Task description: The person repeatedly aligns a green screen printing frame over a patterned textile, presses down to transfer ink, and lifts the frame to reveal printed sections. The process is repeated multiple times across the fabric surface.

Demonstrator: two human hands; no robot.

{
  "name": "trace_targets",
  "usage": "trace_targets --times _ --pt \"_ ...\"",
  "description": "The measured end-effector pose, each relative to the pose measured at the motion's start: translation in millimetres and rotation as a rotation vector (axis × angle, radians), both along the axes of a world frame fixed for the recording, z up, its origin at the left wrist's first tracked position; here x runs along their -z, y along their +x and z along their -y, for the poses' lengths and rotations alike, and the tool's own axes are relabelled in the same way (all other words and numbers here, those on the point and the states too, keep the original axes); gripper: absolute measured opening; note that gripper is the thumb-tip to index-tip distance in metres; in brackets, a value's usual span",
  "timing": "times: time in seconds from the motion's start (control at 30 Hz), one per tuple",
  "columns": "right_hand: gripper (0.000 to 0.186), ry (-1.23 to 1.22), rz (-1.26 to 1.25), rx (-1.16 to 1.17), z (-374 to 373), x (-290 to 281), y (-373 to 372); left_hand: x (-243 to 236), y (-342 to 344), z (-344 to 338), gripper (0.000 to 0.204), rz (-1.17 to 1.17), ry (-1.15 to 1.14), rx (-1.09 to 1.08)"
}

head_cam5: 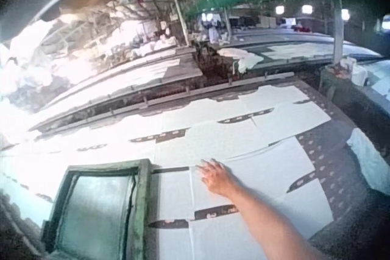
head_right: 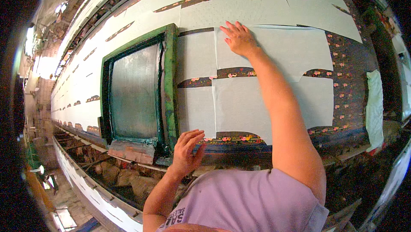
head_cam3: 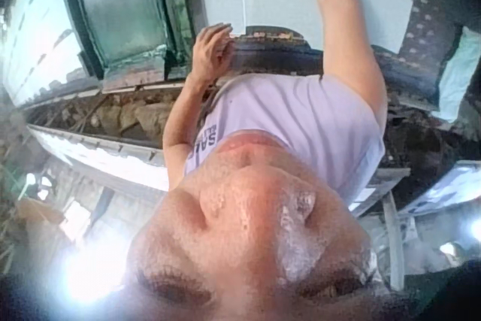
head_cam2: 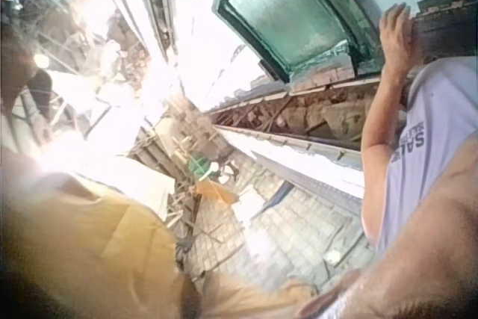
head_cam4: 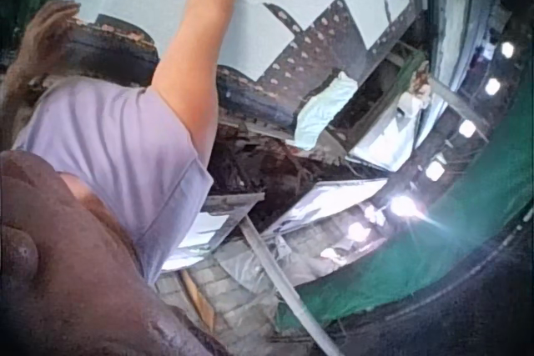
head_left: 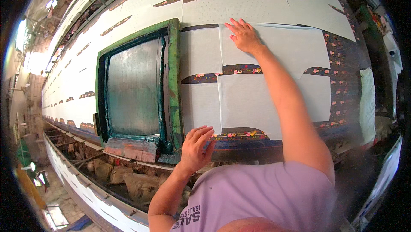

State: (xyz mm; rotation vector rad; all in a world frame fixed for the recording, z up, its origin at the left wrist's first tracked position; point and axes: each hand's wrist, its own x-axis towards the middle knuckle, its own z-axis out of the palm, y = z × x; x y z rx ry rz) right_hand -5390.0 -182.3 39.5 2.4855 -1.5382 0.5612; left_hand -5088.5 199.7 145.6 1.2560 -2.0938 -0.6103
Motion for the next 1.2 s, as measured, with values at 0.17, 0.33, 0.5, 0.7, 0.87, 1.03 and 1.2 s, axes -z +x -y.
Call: trace_targets --times 0.17,0.33,0.5,0.7,0.87,1.03,1.2 --pt "0.051 0.02 0.0 -0.15 -22.6 4.2 -0.7 3.6 -17.5 5.1 0.044 0.022 -0.003 0.047" --pt "0.054 0.019 -0.024 0.007 -43.1 -7.6 -24.7 4.3 -35.6 15.6 0.045 0.022 -0.002 0.095" --pt "0.068 0.09 -0.098 0.061 -2.9 -7.4 -16.4 0.1 -51.7 22.9 0.044 0.047 -0.005 0.14" --pt "0.082 0.211 -0.144 -0.022 -1.2 -10.1 -5.0 -4.2 -68.6 27.3 0.043 0.068 0.01 0.186" --pt "0.086 0.186 -0.157 0.015 -16.7 -6.9 -61.7 -25.9 -75.4 35.2 0.034 -0.041 -0.059 0.297" --pt "0.091 0.086 -0.312 0.398 -24.2 -9.9 -214.2 -139.2 -87.3 75.8 0.019 0.061 -0.301 0.494" --pt "0.094 0.158 -0.223 0.743 -19.7 -12.1 -308.1 -254.2 -96.5 88.6 0.015 0.381 -0.427 0.425"
